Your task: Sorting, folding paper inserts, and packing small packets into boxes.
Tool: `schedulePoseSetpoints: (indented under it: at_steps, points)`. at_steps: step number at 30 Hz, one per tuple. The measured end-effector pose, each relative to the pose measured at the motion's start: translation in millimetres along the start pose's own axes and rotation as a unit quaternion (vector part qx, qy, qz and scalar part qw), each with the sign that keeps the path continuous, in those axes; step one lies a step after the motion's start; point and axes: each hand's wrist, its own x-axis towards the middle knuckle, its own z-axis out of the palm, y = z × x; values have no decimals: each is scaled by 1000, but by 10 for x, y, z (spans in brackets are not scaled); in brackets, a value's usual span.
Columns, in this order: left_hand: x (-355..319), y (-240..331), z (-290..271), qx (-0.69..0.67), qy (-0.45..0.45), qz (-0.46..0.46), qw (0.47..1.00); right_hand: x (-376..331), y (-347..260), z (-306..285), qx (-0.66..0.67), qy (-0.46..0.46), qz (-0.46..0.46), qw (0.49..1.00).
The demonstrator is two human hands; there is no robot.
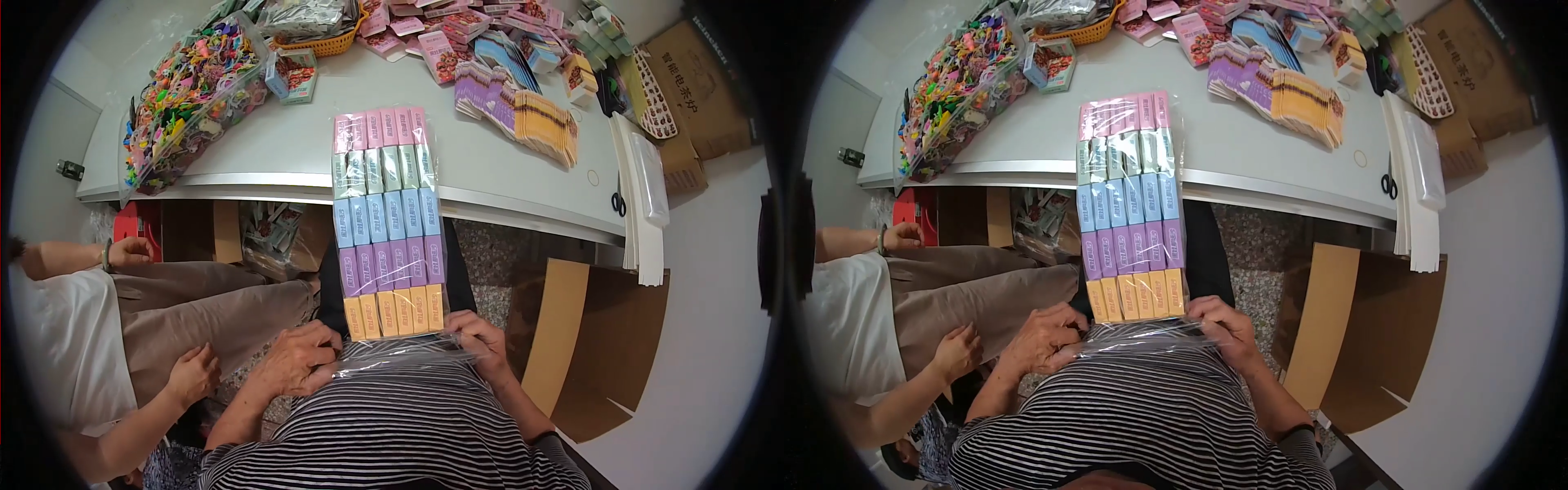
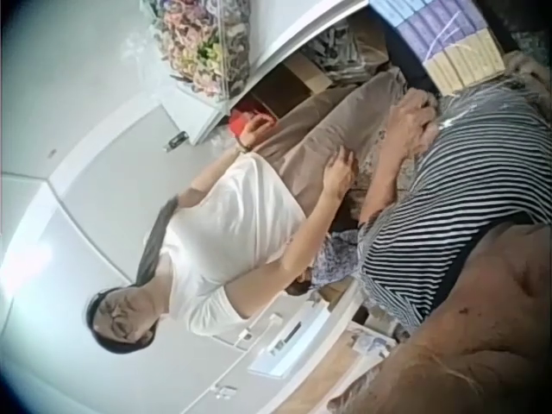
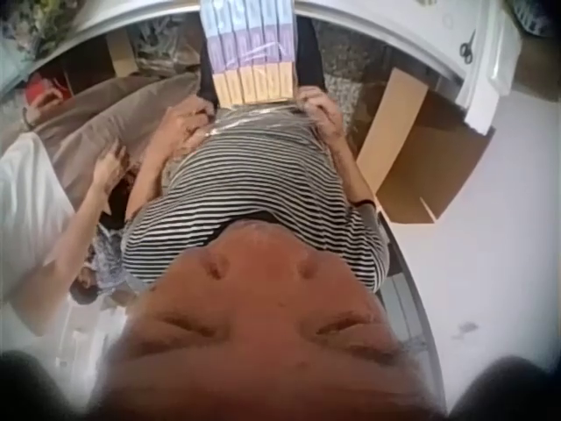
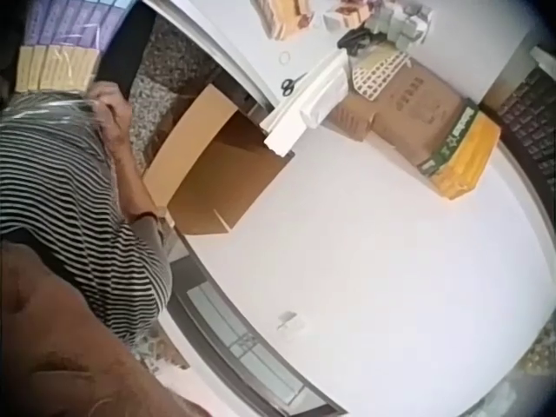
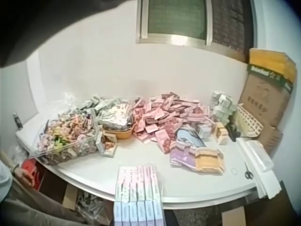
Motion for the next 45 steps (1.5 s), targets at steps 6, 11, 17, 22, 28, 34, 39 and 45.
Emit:
schedulePoseSetpoints:
  at_steps: [6, 11, 17, 22, 28, 34, 39, 45]
  points:
    - [67, -203, 360, -155, 159, 90, 971, 96, 156, 71, 112, 38, -2, 993]
    - [402, -194, 374, -363, 264, 56, 892, 546, 65, 138, 357, 67, -59, 930]
    - [813, 51, -240, -300, 436, 104, 842, 1331, -677, 223, 158, 56, -164, 972]
    - [1082, 294, -1394, 186, 605, 147, 760, 2001, -1819, 210, -206, 154, -248, 934]
    - [1889, 981, -3283, -85, 674, 107, 726, 3649, -3111, 503, -272, 162, -349, 882]
    - [2104, 1087, -3908, -106, 599, 142, 781, 4287, -3468, 219, -308, 177, -347, 868]
    - [2094, 882, -3921, -79, 557, 73, 823, 4196, -3353, 244, -343, 166, -344, 858]
    - [2105, 696, -3861, -69, 511, 47, 856, 4290, -3232, 13, -343, 159, -375, 846]
